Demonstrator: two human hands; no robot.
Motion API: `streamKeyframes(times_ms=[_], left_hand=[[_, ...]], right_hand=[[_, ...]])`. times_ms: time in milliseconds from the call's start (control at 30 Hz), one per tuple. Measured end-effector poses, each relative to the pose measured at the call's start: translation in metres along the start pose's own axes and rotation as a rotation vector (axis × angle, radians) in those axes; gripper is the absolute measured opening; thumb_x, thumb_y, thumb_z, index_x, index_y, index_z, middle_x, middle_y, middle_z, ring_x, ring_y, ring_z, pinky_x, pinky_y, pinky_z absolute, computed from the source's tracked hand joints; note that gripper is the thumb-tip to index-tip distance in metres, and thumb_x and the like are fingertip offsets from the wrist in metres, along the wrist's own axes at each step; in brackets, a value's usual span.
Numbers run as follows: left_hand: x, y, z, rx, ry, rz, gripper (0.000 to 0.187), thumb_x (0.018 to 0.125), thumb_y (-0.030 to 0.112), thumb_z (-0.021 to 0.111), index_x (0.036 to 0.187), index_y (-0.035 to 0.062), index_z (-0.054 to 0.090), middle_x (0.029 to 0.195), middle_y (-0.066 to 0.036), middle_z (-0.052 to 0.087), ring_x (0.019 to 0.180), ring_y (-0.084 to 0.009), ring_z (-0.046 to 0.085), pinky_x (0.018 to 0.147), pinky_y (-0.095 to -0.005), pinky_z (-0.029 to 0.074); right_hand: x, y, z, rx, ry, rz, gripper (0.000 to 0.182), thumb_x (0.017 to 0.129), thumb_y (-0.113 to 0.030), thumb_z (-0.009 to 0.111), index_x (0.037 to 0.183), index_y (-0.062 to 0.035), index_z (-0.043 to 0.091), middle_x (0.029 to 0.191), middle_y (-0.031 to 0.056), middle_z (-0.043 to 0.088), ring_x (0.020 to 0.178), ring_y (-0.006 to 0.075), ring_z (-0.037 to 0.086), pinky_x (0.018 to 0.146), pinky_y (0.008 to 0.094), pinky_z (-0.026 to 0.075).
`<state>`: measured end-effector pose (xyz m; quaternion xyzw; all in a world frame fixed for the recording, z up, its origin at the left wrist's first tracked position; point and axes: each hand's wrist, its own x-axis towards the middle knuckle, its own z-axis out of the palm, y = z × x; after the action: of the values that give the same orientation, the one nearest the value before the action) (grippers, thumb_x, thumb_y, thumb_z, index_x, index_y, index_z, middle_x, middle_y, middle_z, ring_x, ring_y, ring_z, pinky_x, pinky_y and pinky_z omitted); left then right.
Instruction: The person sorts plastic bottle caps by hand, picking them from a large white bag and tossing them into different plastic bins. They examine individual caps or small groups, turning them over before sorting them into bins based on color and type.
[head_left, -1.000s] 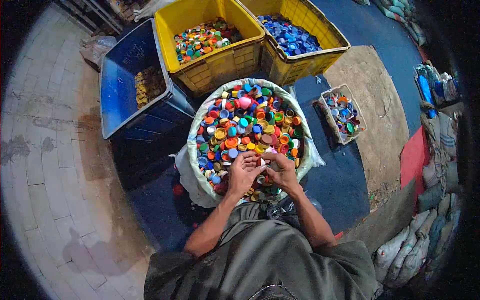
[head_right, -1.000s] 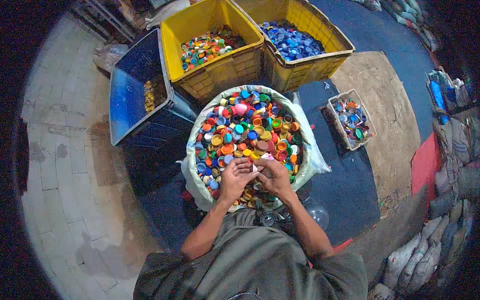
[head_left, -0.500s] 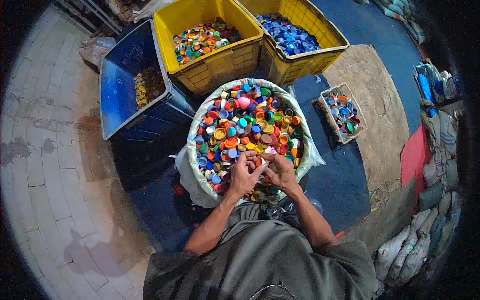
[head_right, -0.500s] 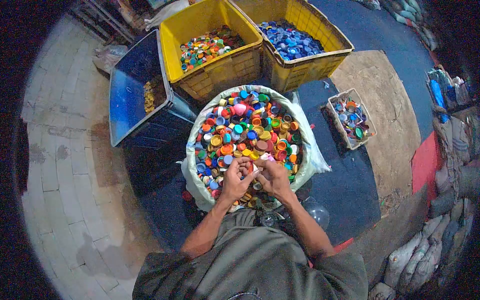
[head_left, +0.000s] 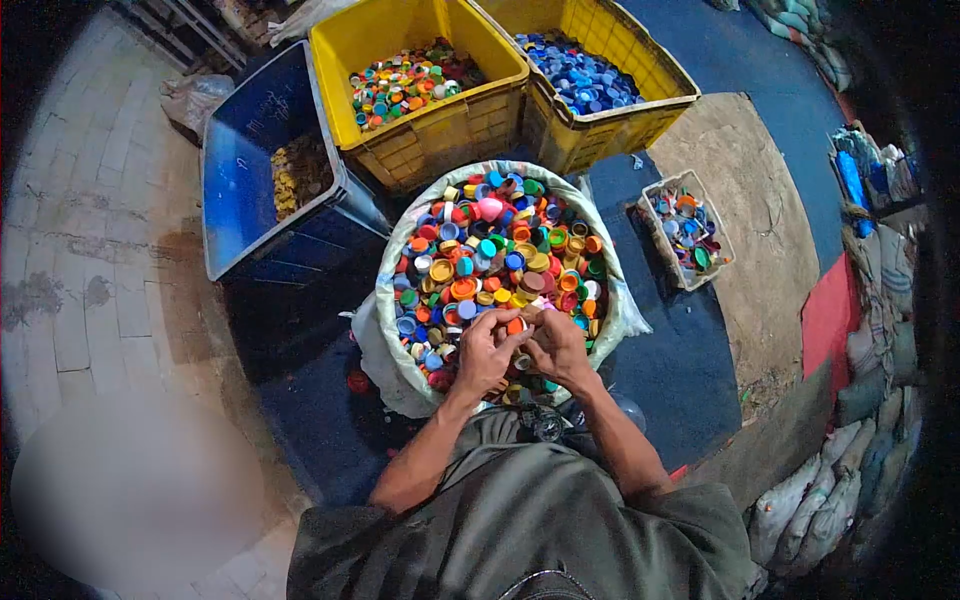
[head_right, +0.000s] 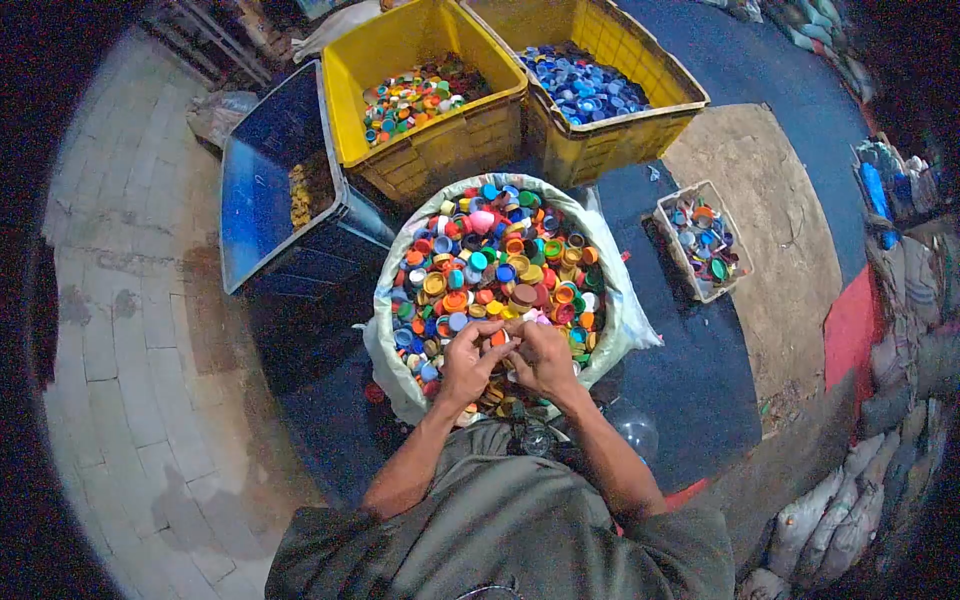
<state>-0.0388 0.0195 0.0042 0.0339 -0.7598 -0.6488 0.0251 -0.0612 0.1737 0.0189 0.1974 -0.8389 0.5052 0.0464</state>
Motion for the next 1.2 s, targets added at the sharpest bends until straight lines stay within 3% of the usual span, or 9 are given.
streamKeyframes(times_ms=[100, 200, 333, 367, 467, 500, 700, 800, 1200], left_hand=[[-0.001, 0.002, 0.000, -0.250, 0.034, -0.111, 0.021, 0.086, 0.015, 0.068, 0.098, -0.0017, 0.065, 0.085, -0.004, 0.061, 0.071, -0.0094, 0.052, 0.067, -0.0269, 0.046], [0.008, 0.017, -0.012, -0.161, -0.029, -0.189, 0.019, 0.089, 0.016, 0.066, 0.097, -0.0012, 0.065, 0.081, -0.002, 0.060, 0.073, -0.0070, 0.053, 0.065, -0.0241, 0.045], [0.014, 0.032, -0.017, -0.388, 0.036, -0.163, 0.018, 0.091, 0.016, 0.064, 0.098, -0.0005, 0.064, 0.089, -0.002, 0.060, 0.080, -0.0065, 0.056, 0.065, -0.0224, 0.047], [0.016, 0.038, -0.018, -0.319, 0.045, -0.086, 0.022, 0.088, 0.015, 0.067, 0.104, -0.0001, 0.065, 0.093, -0.004, 0.060, 0.082, -0.0084, 0.057, 0.068, -0.0236, 0.048], [0.019, 0.049, -0.026, -0.011, -0.140, 0.119, 0.030, 0.083, 0.014, 0.071, 0.110, 0.0023, 0.065, 0.095, -0.007, 0.061, 0.084, -0.0127, 0.059, 0.071, -0.0256, 0.049], [0.018, 0.049, -0.026, 0.083, -0.171, 0.186, 0.036, 0.078, 0.008, 0.075, 0.111, 0.0020, 0.064, 0.102, -0.008, 0.061, 0.091, -0.0158, 0.060, 0.079, -0.0270, 0.048], [0.022, 0.040, -0.022, 0.055, -0.140, 0.303, 0.029, 0.076, 0.010, 0.076, 0.104, 0.0057, 0.070, 0.095, -0.007, 0.063, 0.086, -0.0178, 0.062, 0.072, -0.0285, 0.050], [0.020, 0.041, -0.022, -0.077, -0.181, 0.105, 0.024, 0.076, 0.009, 0.076, 0.099, 0.0051, 0.071, 0.094, -0.006, 0.063, 0.088, -0.0174, 0.061, 0.077, -0.0295, 0.049], [0.013, 0.024, -0.010, -0.300, -0.176, -0.021, 0.012, 0.083, 0.010, 0.070, 0.094, 0.0039, 0.070, 0.099, -0.006, 0.061, 0.095, -0.0163, 0.057, 0.086, -0.0301, 0.044]], right_hand=[[0.005, -0.003, -0.008, 0.108, -0.091, 0.059, 0.032, 0.073, -0.011, 0.077, 0.099, -0.0019, 0.060, 0.082, 0.0124, 0.063, 0.072, 0.0239, 0.063, 0.065, 0.0329, 0.049], [-0.002, -0.013, -0.002, 0.173, -0.183, 0.121, 0.032, 0.076, -0.013, 0.077, 0.100, -0.0014, 0.059, 0.080, 0.0121, 0.062, 0.069, 0.0197, 0.061, 0.063, 0.0314, 0.048], [0.002, -0.007, 0.001, 0.318, -0.072, 0.372, 0.033, 0.080, -0.018, 0.074, 0.103, -0.0008, 0.059, 0.085, 0.0100, 0.066, 0.070, 0.0151, 0.061, 0.065, 0.0293, 0.049], [0.003, -0.002, 0.004, 0.470, 0.018, 0.324, 0.030, 0.082, -0.016, 0.073, 0.104, -0.0014, 0.060, 0.091, 0.0046, 0.065, 0.078, 0.0100, 0.059, 0.071, 0.0274, 0.049], [0.005, -0.004, -0.004, 0.681, 0.025, 0.460, 0.025, 0.084, -0.014, 0.070, 0.104, -0.0019, 0.060, 0.095, 0.0029, 0.064, 0.084, 0.0099, 0.059, 0.076, 0.0260, 0.048], [0.006, -0.006, -0.007, 0.710, -0.023, 0.463, 0.024, 0.087, -0.016, 0.068, 0.104, -0.0018, 0.058, 0.095, 0.0027, 0.063, 0.085, 0.0091, 0.059, 0.076, 0.0252, 0.048], [0.009, -0.015, -0.011, 0.748, -0.076, 0.501, 0.022, 0.089, -0.019, 0.066, 0.102, -0.0033, 0.057, 0.091, 0.0026, 0.062, 0.082, 0.0081, 0.058, 0.073, 0.0248, 0.048], [0.010, -0.018, -0.015, 0.816, -0.114, 0.521, 0.022, 0.089, -0.020, 0.067, 0.101, -0.0038, 0.057, 0.090, 0.0021, 0.062, 0.081, 0.0077, 0.057, 0.071, 0.0240, 0.047], [0.005, -0.012, -0.014, 0.713, -0.074, 0.462, 0.022, 0.087, -0.019, 0.068, 0.096, -0.0017, 0.059, 0.087, 0.0019, 0.062, 0.080, 0.0079, 0.056, 0.074, 0.0253, 0.045]])
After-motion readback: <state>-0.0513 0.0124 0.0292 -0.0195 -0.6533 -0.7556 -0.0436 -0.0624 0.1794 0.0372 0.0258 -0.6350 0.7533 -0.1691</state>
